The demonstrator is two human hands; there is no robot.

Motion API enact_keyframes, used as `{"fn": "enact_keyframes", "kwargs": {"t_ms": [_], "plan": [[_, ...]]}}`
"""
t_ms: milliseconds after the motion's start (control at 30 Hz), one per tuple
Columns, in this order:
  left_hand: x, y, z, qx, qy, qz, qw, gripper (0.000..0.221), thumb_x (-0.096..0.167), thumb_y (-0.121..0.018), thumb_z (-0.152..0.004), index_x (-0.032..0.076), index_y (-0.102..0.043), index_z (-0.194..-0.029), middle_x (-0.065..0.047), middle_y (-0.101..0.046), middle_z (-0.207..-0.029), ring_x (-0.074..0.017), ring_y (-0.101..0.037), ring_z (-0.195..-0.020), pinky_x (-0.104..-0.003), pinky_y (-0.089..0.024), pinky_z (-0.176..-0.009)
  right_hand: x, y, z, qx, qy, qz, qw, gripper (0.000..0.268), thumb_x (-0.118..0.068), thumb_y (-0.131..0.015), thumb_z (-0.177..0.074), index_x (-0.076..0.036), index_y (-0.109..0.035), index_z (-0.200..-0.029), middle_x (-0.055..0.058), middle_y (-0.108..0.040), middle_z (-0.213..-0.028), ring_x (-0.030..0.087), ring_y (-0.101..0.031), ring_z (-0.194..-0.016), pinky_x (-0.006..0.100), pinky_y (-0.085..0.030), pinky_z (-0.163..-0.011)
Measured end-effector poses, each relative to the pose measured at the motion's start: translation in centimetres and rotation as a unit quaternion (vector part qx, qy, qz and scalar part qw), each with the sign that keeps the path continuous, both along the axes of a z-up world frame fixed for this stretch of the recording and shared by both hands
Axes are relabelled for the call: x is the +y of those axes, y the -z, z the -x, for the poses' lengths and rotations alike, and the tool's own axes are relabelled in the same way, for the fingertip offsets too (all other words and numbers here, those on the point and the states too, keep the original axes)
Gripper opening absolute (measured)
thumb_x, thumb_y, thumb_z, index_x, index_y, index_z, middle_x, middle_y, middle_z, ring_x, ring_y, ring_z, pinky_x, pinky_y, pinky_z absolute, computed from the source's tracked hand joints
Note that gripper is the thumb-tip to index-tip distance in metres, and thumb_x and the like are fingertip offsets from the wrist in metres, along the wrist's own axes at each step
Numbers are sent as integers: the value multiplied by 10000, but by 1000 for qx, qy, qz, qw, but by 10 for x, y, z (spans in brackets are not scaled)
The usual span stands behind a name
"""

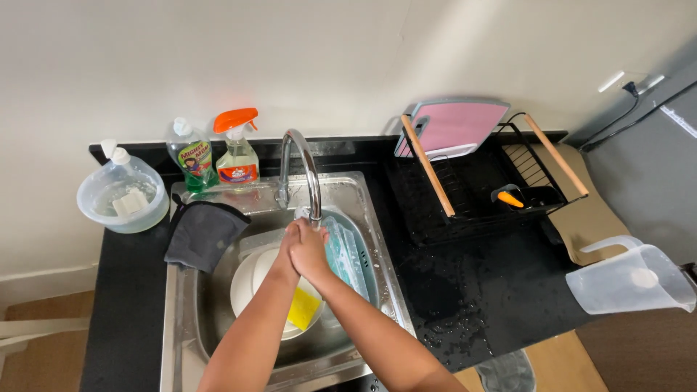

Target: Washing plates and cutlery in a kitchen sink using a sponge and dish soap.

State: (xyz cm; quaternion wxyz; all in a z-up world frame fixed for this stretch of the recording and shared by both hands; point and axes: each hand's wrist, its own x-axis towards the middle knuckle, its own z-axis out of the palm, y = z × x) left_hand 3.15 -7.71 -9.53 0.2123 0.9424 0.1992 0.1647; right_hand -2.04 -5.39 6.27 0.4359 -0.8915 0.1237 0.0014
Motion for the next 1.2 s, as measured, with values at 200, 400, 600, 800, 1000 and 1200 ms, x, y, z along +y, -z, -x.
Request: {"fn": "enact_keyframes", "kwargs": {"t_ms": [200, 400, 600, 800, 1000, 1200], "plan": [[1, -104, 24, 351, 57, -750, 557, 215, 222, -455, -1001, 240, -667, -1029, 45, -568, -1038, -120, -539, -1092, -294, -327, -1003, -15, -43, 4, 30, -92, 19, 995, 317, -386, -342, -1060, -290, -589, -1234, 104, -553, -1378, 363, -460, -1387, 548, -168, -1221], [-2, -152, 52, 223, 10, -279, 934, 367, 63, -292, -1054, 57, -468, -1375, -132, -507, -1283, -319, -434, -1259, -313, -375, -1000, 4, -60, 22, 63, -199, 42, 977, 469, -449, -277, -1073, -343, -531, -1453, 146, -328, -1659, 371, -292, -1526, 540, -106, -1254], [25, -91, 27, 221, 87, 119, 964, 242, 139, -406, -1035, 20, -542, -1196, -133, -508, -1001, -298, -464, -913, -346, -393, -730, 21, -83, 16, -74, 206, -389, 895, 248, -187, -780, -856, -9, -680, -714, 61, -572, -665, 239, -541, -694, 296, -432, -642], [35, -33, 26, 179, 149, 497, 836, 251, 214, -521, -1017, -18, -616, -1016, -135, -509, -720, -277, -495, -567, -380, -411, -459, -20, -33, -15, -92, 133, -364, 917, 265, -171, -770, -917, -39, -716, -1141, 154, -758, -870, 169, -675, -488, 283, -610, -409], [65, -46, 28, 153, 176, 602, 764, 314, 277, -620, -962, 13, -676, -801, -180, -579, -459, -302, -614, -332, -395, -496, -284, -35, 4, -9, -122, 19, 133, 983, 295, -518, -714, -841, -252, -682, -964, 28, -645, -1024, 356, -618, -1063, 513, -470, -996], [83, -74, 41, 205, 178, 595, 757, 469, 378, -577, -977, 12, -650, -693, -165, -521, -436, -241, -535, -296, -325, -437, -270, -23, 26, -6, -1, 56, -423, 904, 481, -396, -550, -1048, 58, -701, -1100, 285, -556, -515, 391, -510, -262, 462, -464, -223]]}}
